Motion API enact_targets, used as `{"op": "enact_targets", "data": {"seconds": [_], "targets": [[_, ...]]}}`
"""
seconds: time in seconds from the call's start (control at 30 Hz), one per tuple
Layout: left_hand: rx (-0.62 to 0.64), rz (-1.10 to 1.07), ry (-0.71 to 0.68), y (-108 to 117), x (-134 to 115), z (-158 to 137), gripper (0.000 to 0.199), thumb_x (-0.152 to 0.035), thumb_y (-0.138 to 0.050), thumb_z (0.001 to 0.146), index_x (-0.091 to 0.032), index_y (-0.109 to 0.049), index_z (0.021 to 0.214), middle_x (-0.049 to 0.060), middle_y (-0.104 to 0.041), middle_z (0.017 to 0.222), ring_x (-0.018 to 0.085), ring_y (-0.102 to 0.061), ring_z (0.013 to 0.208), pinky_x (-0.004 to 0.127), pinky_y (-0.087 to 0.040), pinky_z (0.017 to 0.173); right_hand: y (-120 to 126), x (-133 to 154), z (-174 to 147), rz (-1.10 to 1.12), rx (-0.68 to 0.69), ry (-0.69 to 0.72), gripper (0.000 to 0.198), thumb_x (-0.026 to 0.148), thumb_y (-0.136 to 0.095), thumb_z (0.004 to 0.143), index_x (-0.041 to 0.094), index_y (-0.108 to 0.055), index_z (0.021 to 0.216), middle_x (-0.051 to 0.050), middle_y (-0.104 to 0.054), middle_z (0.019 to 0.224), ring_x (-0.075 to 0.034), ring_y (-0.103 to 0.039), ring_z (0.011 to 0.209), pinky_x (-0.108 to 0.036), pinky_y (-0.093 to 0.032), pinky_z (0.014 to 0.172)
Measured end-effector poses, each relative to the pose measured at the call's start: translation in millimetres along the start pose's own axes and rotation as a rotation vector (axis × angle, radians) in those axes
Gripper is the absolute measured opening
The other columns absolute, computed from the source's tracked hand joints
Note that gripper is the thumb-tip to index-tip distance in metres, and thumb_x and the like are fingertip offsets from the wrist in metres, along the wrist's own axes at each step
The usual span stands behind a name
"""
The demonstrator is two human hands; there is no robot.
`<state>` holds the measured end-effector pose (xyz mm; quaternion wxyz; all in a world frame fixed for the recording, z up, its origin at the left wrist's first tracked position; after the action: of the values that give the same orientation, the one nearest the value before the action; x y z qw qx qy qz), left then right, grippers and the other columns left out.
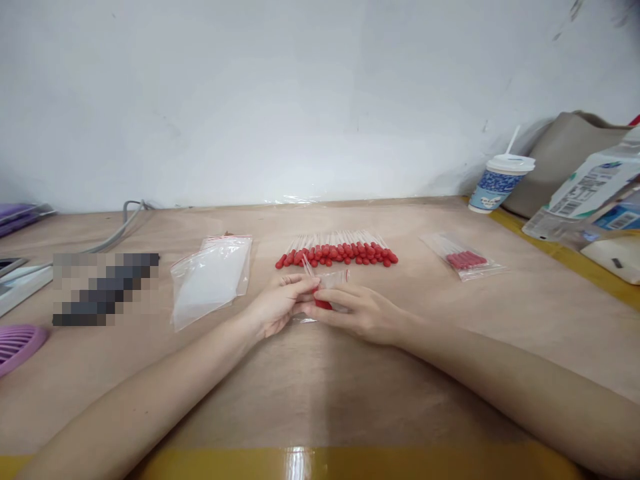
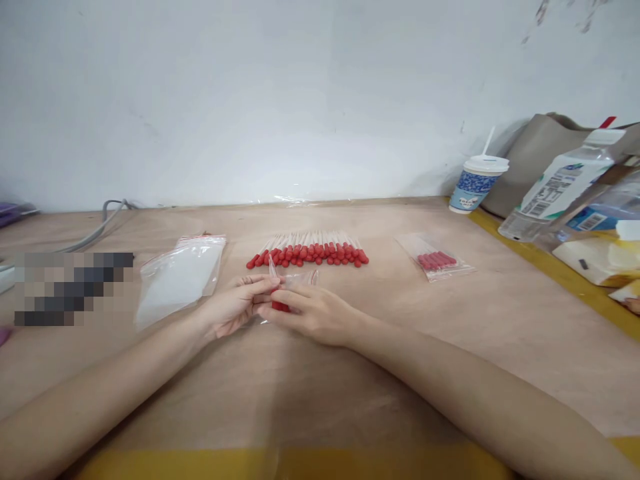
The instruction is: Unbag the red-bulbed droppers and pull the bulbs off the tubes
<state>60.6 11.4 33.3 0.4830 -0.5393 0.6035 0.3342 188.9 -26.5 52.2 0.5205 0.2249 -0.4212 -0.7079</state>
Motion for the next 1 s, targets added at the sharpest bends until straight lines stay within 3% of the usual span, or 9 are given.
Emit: {"op": "enact_targets", "data": {"seconds": [0.1, 0.23, 0.4, 0.53, 0.67, 0.8, 1.0], "targets": [[-0.087, 0.02, -0.035, 13.8, -8.7, 2.2, 0.018, -0.025, -0.07, 0.067, -0.013, -0.064, 0.08, 0.004, -0.067, 0.073, 0.012, -0.061, 0.061, 0.023, -0.049, 0.058, -2.2, -10.2, -5.4, 0.041, -0.036, -0.043, 0.036, 0.029, -0.043, 0.089, 0.019, -0.045, 0.123, -0.01, -0.052, 0.12, -0.019, -0.049, 0.109, -0.034, -0.043, 0.09], [-0.119, 0.169, -0.167, 43.6, -36.9, 13.6, 0.02, -0.026, -0.07, 0.063, -0.012, -0.063, 0.075, 0.005, -0.067, 0.068, 0.014, -0.061, 0.057, 0.026, -0.048, 0.057, -5.5, -27.1, -14.1, 0.144, 0.021, -0.171, 0.025, 0.034, -0.051, 0.084, 0.017, -0.057, 0.103, -0.009, -0.057, 0.103, -0.018, -0.053, 0.094, -0.034, -0.044, 0.084], [-0.168, 0.345, -0.136, 73.8, -69.3, 49.1, 0.012, -0.017, -0.066, 0.063, -0.012, -0.059, 0.071, 0.003, -0.063, 0.058, 0.012, -0.056, 0.047, 0.026, -0.046, 0.056, -5.9, -32.0, -16.6, 0.226, 0.088, -0.212, 0.022, 0.033, -0.053, 0.083, 0.019, -0.061, 0.099, -0.008, -0.056, 0.1, -0.017, -0.051, 0.094, -0.034, -0.042, 0.085], [-0.143, 0.414, -0.028, 73.8, -83.5, 86.3, 0.009, -0.012, -0.067, 0.063, -0.011, -0.059, 0.061, 0.005, -0.061, 0.052, 0.013, -0.055, 0.045, 0.027, -0.046, 0.057, -6.5, -31.4, -16.0, 0.225, 0.088, -0.218, 0.024, 0.033, -0.053, 0.083, 0.019, -0.061, 0.101, -0.009, -0.055, 0.101, -0.018, -0.05, 0.096, -0.037, -0.041, 0.086], [-0.198, 0.465, 0.065, 68.0, -81.4, 110.7, 0.013, -0.009, -0.07, 0.06, -0.011, -0.058, 0.055, 0.006, -0.061, 0.052, 0.013, -0.055, 0.048, 0.026, -0.046, 0.056, -8.1, -32.7, -16.9, 0.235, 0.087, -0.211, 0.024, 0.033, -0.053, 0.083, 0.02, -0.062, 0.101, -0.009, -0.055, 0.102, -0.018, -0.05, 0.095, -0.037, -0.041, 0.086], [-0.255, 0.511, 0.118, 64.1, -72.2, 119.5, 0.017, -0.008, -0.075, 0.056, -0.012, -0.058, 0.053, 0.005, -0.06, 0.05, 0.014, -0.055, 0.049, 0.025, -0.045, 0.052, -8.6, -33.9, -17.3, 0.235, 0.084, -0.204, 0.025, 0.032, -0.055, 0.082, 0.02, -0.062, 0.102, -0.008, -0.055, 0.102, -0.018, -0.049, 0.094, -0.037, -0.041, 0.086], [-0.289, 0.549, 0.086, 66.3, -75.0, 116.8, 0.024, -0.009, -0.08, 0.05, -0.012, -0.056, 0.05, 0.002, -0.056, 0.047, 0.011, -0.052, 0.048, 0.023, -0.045, 0.053, -10.3, -35.2, -17.3, 0.229, 0.092, -0.208, 0.026, 0.034, -0.055, 0.082, 0.02, -0.062, 0.102, -0.008, -0.055, 0.102, -0.018, -0.049, 0.094, -0.037, -0.04, 0.087]]}}
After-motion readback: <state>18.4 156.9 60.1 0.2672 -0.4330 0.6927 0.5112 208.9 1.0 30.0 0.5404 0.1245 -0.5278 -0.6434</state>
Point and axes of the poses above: each hand's wrist, its own z-axis towards the middle knuckle, its own y-axis out of the back of the hand, x = y × z, the point moved 5 cm from there along z, towards the middle knuckle
